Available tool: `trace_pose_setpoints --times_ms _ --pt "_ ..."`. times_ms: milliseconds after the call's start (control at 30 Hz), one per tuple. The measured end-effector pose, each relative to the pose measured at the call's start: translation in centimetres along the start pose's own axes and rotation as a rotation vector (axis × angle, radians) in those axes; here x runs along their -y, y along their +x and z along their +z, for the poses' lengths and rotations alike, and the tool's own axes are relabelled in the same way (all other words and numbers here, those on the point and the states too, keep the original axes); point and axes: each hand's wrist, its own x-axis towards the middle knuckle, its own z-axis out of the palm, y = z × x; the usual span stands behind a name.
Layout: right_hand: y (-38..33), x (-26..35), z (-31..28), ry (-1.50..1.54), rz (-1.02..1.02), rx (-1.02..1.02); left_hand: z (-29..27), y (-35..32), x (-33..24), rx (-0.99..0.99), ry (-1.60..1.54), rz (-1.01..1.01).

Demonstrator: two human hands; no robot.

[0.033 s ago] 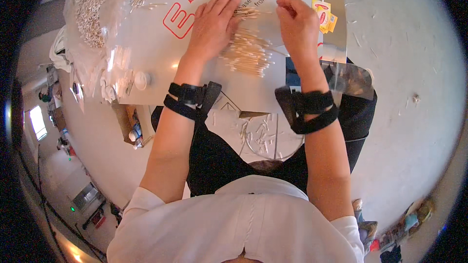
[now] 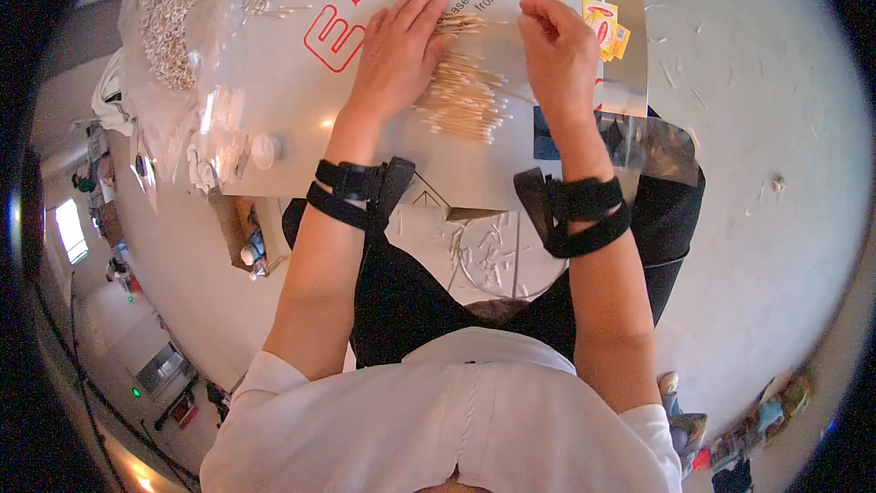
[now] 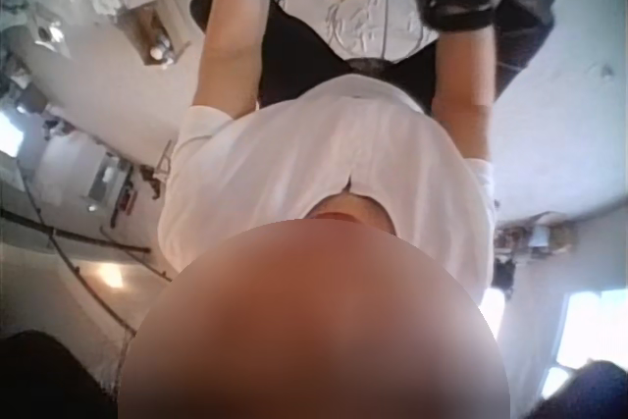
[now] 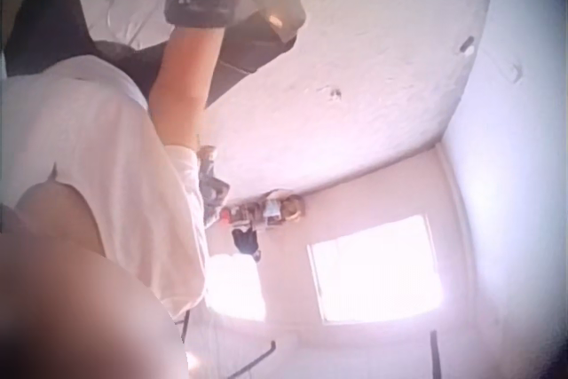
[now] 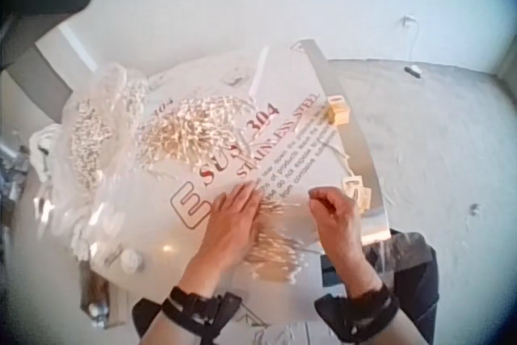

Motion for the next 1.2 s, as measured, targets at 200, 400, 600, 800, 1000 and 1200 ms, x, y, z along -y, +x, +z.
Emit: trace_pose_setpoints --times_ms 200,400,600,800,1000,1200 --pt "-4.8 0.2 0.3 0.248 -0.075 -0.143 -0.3 -2.4 -3.4 0.039 0.046 -0.026" --pt "-6.6 0.8 1.2 0.301 -0.049 -0.053 1.1 -0.3 -3.4 -0.064 0.024 -0.123" --pt "-4.8 0.1 0.5 0.287 -0.152 -0.111 0.7 -2.4 -4.2 0.041 0.042 -0.153" --pt "-3.3 -1.5 -0.9 0.074 -0.094 -0.079 -0.6 -3.7 -3.8 -0.024 0.067 -0.166" --pt "-4.2 -1.0 0.4 0.346 -0.114 -0.117 0.0 -3.0 -5.1 0.062 -0.056 -0.051" --pt "-3.8 -1.3 0.8 0.55 0.003 -0.123 1.1 -1.8 -1.7 -0.057 0.057 -0.071"
